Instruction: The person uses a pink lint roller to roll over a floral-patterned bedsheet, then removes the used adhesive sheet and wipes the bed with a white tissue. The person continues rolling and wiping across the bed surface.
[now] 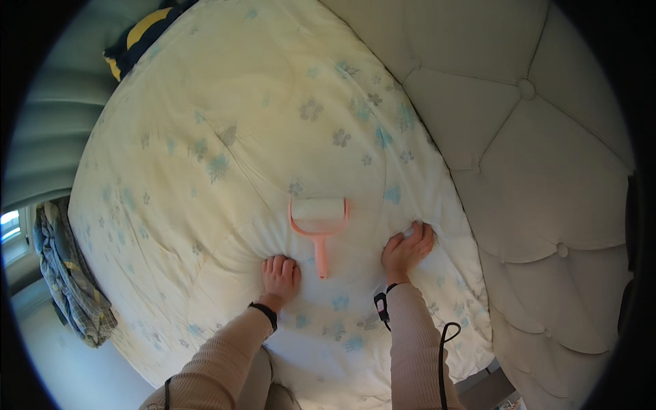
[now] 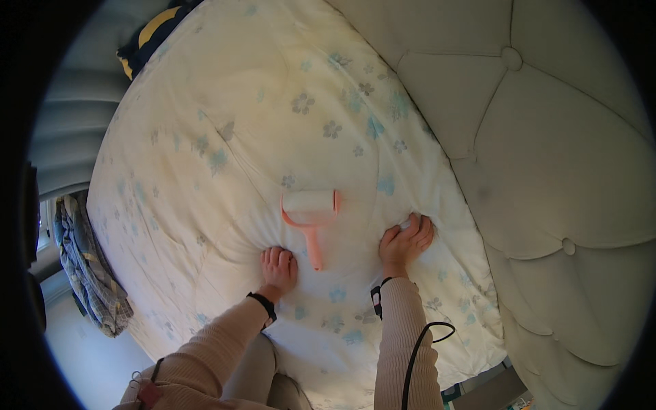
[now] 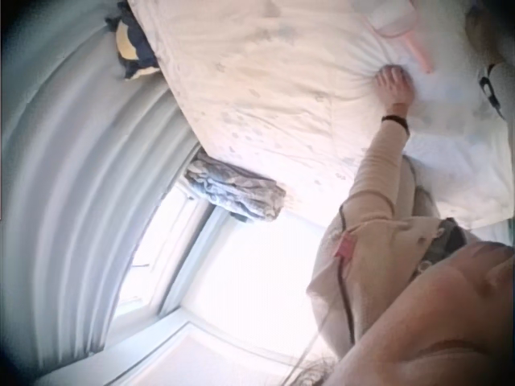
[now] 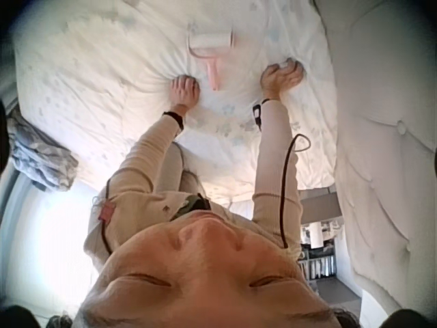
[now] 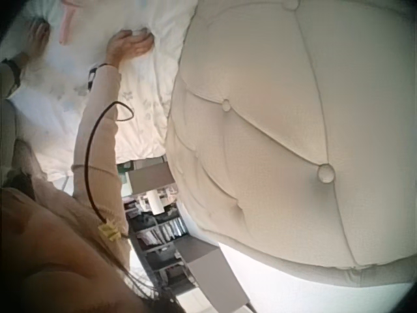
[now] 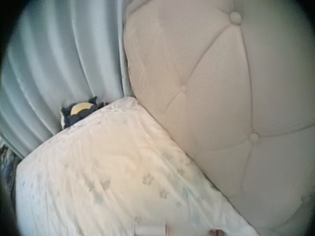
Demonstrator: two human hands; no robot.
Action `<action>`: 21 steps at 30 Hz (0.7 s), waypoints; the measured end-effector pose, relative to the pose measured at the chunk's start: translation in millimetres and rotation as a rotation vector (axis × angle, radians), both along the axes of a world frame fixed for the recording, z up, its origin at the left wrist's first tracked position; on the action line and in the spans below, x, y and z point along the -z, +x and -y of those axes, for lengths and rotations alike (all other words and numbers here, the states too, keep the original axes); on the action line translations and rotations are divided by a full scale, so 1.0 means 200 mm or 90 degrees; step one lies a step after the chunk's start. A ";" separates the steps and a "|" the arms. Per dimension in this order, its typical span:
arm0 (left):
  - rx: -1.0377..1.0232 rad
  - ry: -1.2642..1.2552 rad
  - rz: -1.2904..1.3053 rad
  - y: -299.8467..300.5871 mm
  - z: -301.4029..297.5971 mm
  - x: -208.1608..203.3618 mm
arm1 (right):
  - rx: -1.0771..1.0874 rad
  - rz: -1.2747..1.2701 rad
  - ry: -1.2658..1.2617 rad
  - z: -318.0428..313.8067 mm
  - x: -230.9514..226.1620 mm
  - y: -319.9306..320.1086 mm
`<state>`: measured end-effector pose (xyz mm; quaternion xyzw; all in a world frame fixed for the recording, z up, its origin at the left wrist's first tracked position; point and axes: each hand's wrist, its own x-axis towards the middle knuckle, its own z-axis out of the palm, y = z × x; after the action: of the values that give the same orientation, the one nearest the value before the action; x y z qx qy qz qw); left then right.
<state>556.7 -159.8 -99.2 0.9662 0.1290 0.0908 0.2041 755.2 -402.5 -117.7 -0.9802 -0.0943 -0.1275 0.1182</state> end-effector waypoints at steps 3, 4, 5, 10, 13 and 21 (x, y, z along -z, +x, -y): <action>-0.125 -0.151 -0.005 0.08 0.05 -0.12 | -0.025 0.029 0.031 0.00 0.00 0.01; -0.168 -0.292 0.030 0.13 0.09 -0.17 | -0.016 0.015 0.022 0.00 0.00 0.01; -0.190 -0.323 -0.004 0.18 0.15 -0.21 | -0.018 0.023 0.020 0.00 0.00 0.01; -0.279 -0.363 0.011 0.46 0.33 -0.30 | -0.012 0.041 0.024 0.00 0.01 0.01; -0.308 -0.435 -0.092 0.36 0.30 -0.30 | -0.009 0.038 0.026 0.00 0.01 0.00; -0.200 -0.431 -0.277 -0.40 0.18 -0.49 | -0.014 0.046 0.030 0.00 0.01 0.01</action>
<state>475.9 -196.6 -0.6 0.8099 0.3370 -0.1322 0.4615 756.7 -402.8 -119.5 -0.9709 -0.1065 -0.1634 0.1391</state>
